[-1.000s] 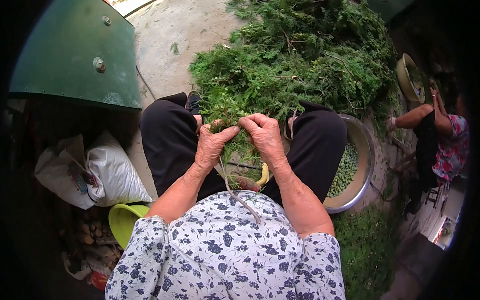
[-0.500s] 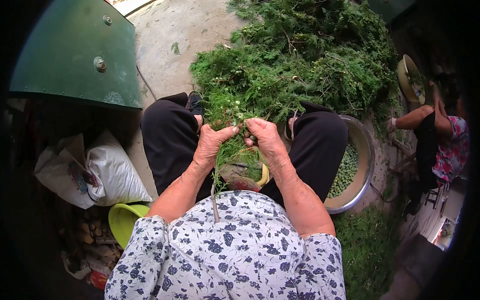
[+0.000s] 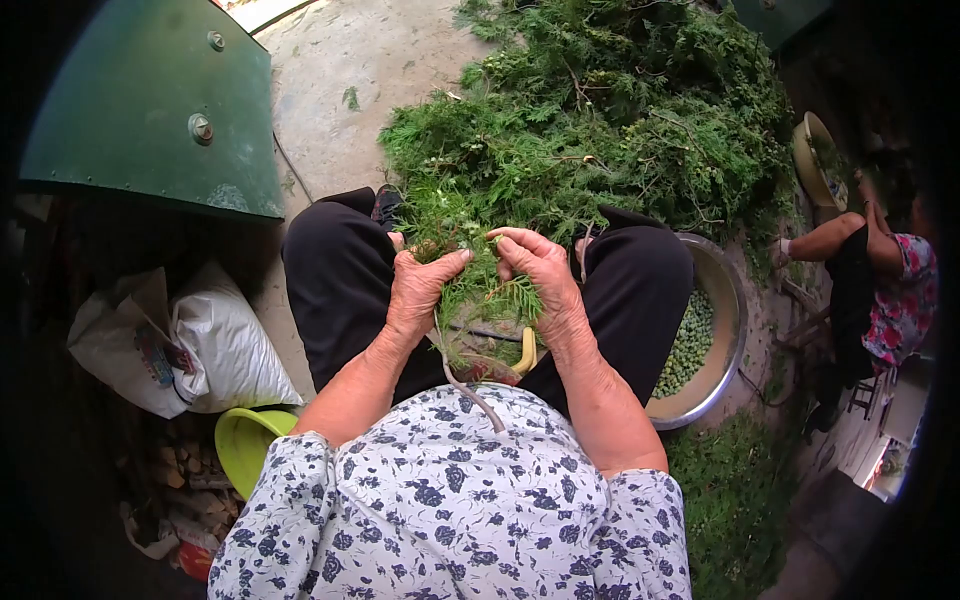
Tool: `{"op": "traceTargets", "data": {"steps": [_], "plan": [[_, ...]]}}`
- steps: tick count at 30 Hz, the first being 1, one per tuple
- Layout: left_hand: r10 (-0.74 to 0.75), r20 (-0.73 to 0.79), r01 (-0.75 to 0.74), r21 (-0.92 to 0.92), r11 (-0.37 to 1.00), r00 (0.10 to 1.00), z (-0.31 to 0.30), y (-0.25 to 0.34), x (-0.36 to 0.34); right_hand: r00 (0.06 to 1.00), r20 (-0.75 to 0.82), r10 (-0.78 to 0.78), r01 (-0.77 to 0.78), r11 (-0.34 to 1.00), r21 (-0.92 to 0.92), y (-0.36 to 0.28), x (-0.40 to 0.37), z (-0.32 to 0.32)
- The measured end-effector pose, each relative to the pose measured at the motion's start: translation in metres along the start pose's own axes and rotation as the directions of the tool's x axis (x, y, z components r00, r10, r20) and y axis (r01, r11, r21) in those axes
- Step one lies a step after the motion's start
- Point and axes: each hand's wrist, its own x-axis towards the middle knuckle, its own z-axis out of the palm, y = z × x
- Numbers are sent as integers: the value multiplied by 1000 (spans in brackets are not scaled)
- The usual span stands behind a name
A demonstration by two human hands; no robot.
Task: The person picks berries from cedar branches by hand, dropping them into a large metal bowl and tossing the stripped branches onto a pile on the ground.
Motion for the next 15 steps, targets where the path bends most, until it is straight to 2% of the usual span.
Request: {"op": "traceTargets", "data": {"steps": [2,5,9,15], "plan": [[-96,26,98,-123,988,995,0,3,1,1000,20,2,-2,1000,22,4,3,-4],[-110,78,118,-105,987,991,0,-1,3,999,50,7,-12,996,92,9,7,-5],[-118,104,131,-126,983,988,1,1,3,999,12,47,-48,986,161,10,5,1],[-48,76,58,-136,989,996,0,-1,4,995,52,86,-94,979,181,14,4,2]]}}
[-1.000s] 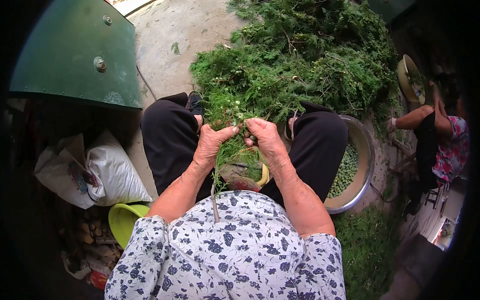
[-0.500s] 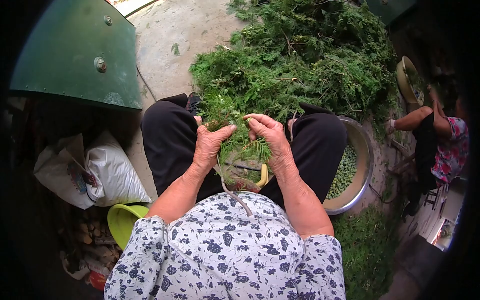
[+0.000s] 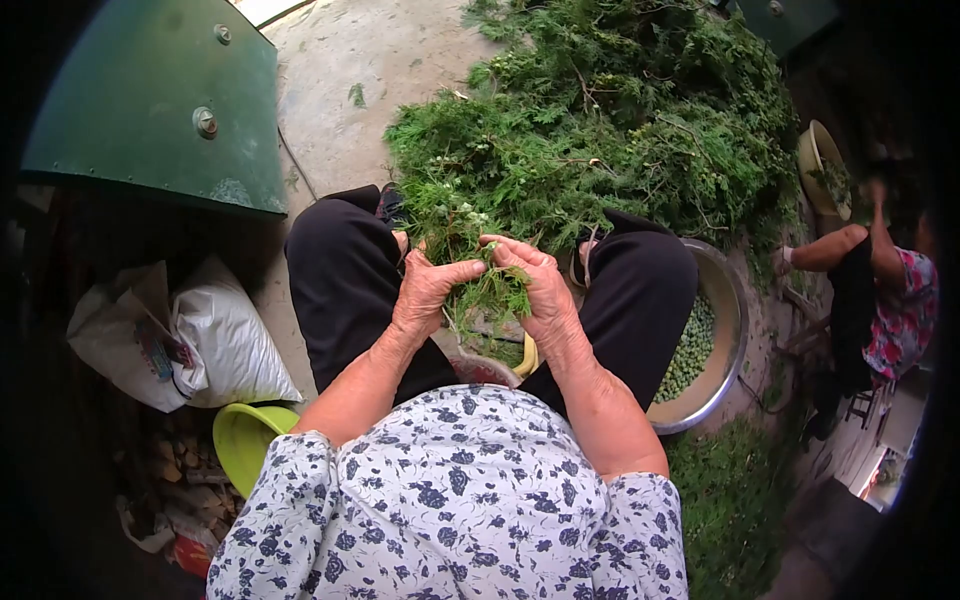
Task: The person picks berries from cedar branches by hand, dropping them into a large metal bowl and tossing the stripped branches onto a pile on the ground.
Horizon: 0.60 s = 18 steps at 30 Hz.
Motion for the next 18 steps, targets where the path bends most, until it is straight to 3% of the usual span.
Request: {"op": "traceTargets", "data": {"steps": [7,9,10,12,13,18], "plan": [[53,-69,-57,-59,997,996,0,-4,1,998,-42,-50,44,989,-141,1,-3,9],[63,-69,-68,-66,996,996,2,-2,0,988,-86,-128,104,965,-241,2,-3,8],[74,-70,-79,-74,994,995,2,-2,-1,988,-88,-129,105,965,-241,3,0,2],[73,-62,-77,-69,995,995,2,-2,0,987,-54,-150,150,989,-13,4,8,-15],[73,-58,-77,-64,995,996,1,-2,0,979,-123,-162,166,986,18,-3,5,-8],[54,-40,-54,-2,999,998,2,3,-4,976,-66,-208,208,978,-2,-17,-1,3]]}}
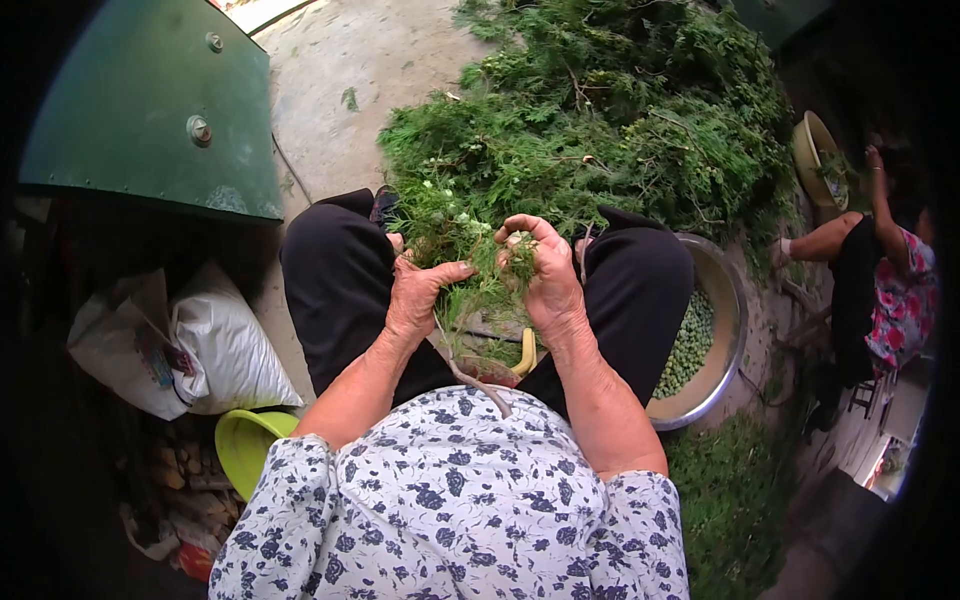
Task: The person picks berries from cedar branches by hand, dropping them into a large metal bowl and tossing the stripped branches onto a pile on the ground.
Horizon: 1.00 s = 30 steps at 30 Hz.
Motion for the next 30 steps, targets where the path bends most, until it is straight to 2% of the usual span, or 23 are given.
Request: {"op": "traceTargets", "data": {"steps": [3,4,6,8,10,14,16,17,19,20,22,24,26,28,29,30], "plan": [[-31,30,29,74,997,999,0,-1,-2,1000,2,-3,3,979,-206,4,2,3],[-47,40,43,99,994,998,-1,-3,-2,1000,1,-4,4,979,-204,5,2,3],[-44,64,36,132,991,997,-3,-5,-1,985,50,-162,162,805,-571,8,3,3],[-41,87,27,163,986,995,-4,-6,0,984,62,-170,174,797,-579,7,2,6],[-75,78,62,156,986,994,-3,-8,1,966,77,-246,229,684,-692,9,2,3],[-124,38,120,95,988,992,2,-6,1,958,87,-273,267,738,-620,12,1,2],[-152,56,144,127,981,987,3,-6,2,983,57,-176,175,791,-586,14,0,0],[-152,56,144,127,981,987,4,-4,1,983,57,-176,176,791,-586,18,2,-2],[-155,59,148,104,984,986,7,2,0,991,-19,-130,113,918,-380,26,5,-7],[-154,60,147,103,984,986,7,2,0,991,-19,-130,114,918,-381,24,5,-7],[-163,42,161,49,986,986,6,0,-1,998,-48,-51,46,994,-95,17,4,-6],[-149,31,147,49,988,988,1,-2,-3,997,-56,-43,36,992,-123,6,6,-11],[-132,26,131,48,990,991,4,-1,-1,998,-28,-50,42,972,-231,-2,6,-8],[-80,-82,66,-165,984,993,11,0,-1,995,-30,-93,84,971,-225,3,8,-11],[-80,-12,78,-106,991,997,3,-3,1,998,-23,-60,56,988,-143,6,6,-9],[-77,-18,75,-106,991,997,0,-7,2,1000,-13,-27,26,998,-59,8,5,-8]]}}
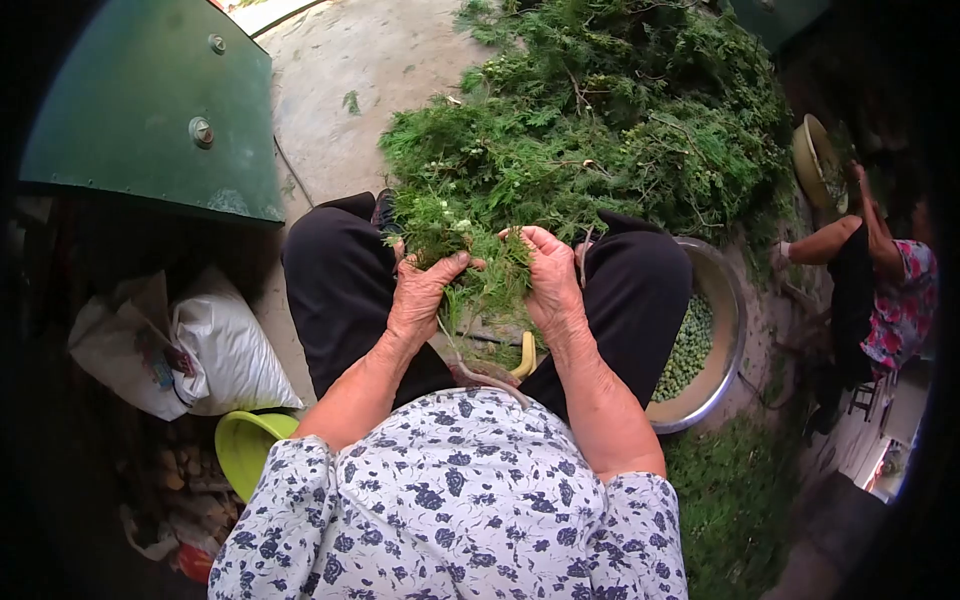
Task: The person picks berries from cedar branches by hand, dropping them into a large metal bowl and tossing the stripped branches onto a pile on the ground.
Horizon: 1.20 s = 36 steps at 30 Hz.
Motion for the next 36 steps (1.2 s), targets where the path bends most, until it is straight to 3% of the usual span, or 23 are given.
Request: {"op": "traceTargets", "data": {"steps": [2,3,7,9,12,14,20,23,30,33,36], "plan": [[133,-9,-131,83,988,991,0,-6,2,999,47,-8,8,1000,9,-2,-4,7],[65,21,-67,109,992,998,-4,-4,1,999,40,2,-3,1000,10,-1,-4,6],[69,22,-71,106,992,997,-1,1,0,998,43,39,-41,998,54,0,2,-1],[-21,38,21,9,1000,999,3,6,-2,1000,-2,29,-29,999,37,0,3,0],[7,113,-24,151,988,994,-2,5,0,999,-46,25,-25,1000,1,-3,3,-1],[48,107,-64,154,986,993,0,3,0,998,-46,31,-32,999,-17,-4,3,-3],[35,51,-41,133,990,998,-5,-4,2,999,-23,34,-34,999,-18,2,-1,9],[-29,42,29,-11,1000,999,-1,-4,0,1000,-13,23,-24,992,-125,6,-3,14],[20,39,-19,-32,999,999,6,4,-2,998,18,-64,66,957,-281,12,-3,15],[-1,32,-1,44,999,999,5,5,-2,1000,-16,21,-25,952,-304,13,-3,11],[-27,81,20,84,996,996,8,15,-6,992,-11,123,-123,976,-182,10,-1,6]]}}
